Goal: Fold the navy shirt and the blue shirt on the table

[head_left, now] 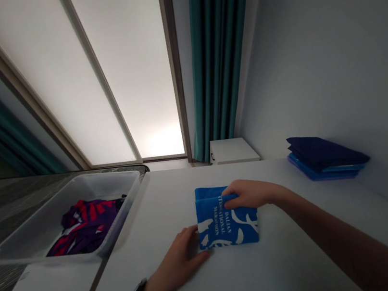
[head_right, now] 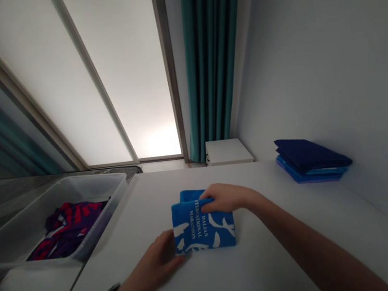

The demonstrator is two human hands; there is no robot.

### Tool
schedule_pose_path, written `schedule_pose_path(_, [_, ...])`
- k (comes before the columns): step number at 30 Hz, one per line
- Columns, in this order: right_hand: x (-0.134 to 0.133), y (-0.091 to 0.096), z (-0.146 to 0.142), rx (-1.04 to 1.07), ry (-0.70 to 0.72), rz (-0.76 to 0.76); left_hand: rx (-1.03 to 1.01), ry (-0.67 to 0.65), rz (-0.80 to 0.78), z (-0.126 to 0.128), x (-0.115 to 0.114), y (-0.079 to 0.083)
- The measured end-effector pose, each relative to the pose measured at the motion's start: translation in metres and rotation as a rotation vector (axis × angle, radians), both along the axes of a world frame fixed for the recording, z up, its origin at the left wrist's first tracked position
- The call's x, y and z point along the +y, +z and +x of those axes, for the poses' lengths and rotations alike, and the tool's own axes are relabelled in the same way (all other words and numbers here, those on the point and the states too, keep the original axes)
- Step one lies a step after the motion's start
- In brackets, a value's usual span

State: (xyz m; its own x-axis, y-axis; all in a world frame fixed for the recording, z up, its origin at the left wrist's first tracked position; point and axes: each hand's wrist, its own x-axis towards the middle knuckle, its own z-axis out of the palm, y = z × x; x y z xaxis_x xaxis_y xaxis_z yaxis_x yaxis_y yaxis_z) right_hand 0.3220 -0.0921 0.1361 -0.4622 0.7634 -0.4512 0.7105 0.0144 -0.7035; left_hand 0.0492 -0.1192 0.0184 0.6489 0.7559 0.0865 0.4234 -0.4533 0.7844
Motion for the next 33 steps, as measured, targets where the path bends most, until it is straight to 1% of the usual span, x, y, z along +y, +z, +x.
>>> schedule_pose_path(3, [0.036, -0.011, 0.003, -0.032, -0.07, -0.087, -0.059, 0.073, -0.206, 0.008, 0.006, -0.001])
schedule_pose_path(4, [0.046, -0.016, 0.004, -0.042, -0.088, -0.106, -0.064, 0.097, -0.238, 0.011, 0.009, -0.001])
schedule_pose_path(6, [0.064, -0.028, 0.006, -0.066, -0.115, -0.13, -0.06, 0.133, -0.241, 0.016, 0.014, -0.001])
schedule_pose_path(8, [0.078, -0.04, 0.007, -0.108, -0.12, -0.13, -0.04, 0.142, -0.213, 0.02, 0.018, -0.002])
schedule_pose_path(11, [0.091, -0.056, 0.005, -0.234, -0.103, -0.077, 0.058, 0.167, -0.118, 0.027, 0.022, -0.005])
schedule_pose_path(14, [0.096, -0.07, 0.002, -0.352, -0.087, -0.002, 0.164, 0.208, 0.026, 0.034, 0.023, -0.01])
schedule_pose_path(19, [0.096, -0.083, 0.001, -0.394, -0.039, 0.163, 0.281, 0.232, 0.206, 0.042, 0.022, -0.015])
schedule_pose_path(22, [0.096, -0.086, 0.004, -0.382, -0.013, 0.237, 0.301, 0.213, 0.212, 0.042, 0.023, -0.014])
schedule_pose_path(26, [0.099, -0.087, 0.007, -0.344, 0.013, 0.24, 0.279, 0.219, 0.171, 0.042, 0.025, -0.011])
schedule_pose_path(29, [0.103, -0.089, 0.007, -0.333, 0.03, 0.235, 0.289, 0.23, 0.194, 0.043, 0.025, -0.012])
schedule_pose_path(31, [0.105, -0.091, 0.006, -0.351, 0.019, 0.237, 0.31, 0.234, 0.227, 0.043, 0.025, -0.012])
schedule_pose_path(33, [0.104, -0.095, 0.004, -0.382, -0.035, 0.248, 0.323, 0.235, 0.255, 0.043, 0.025, -0.013])
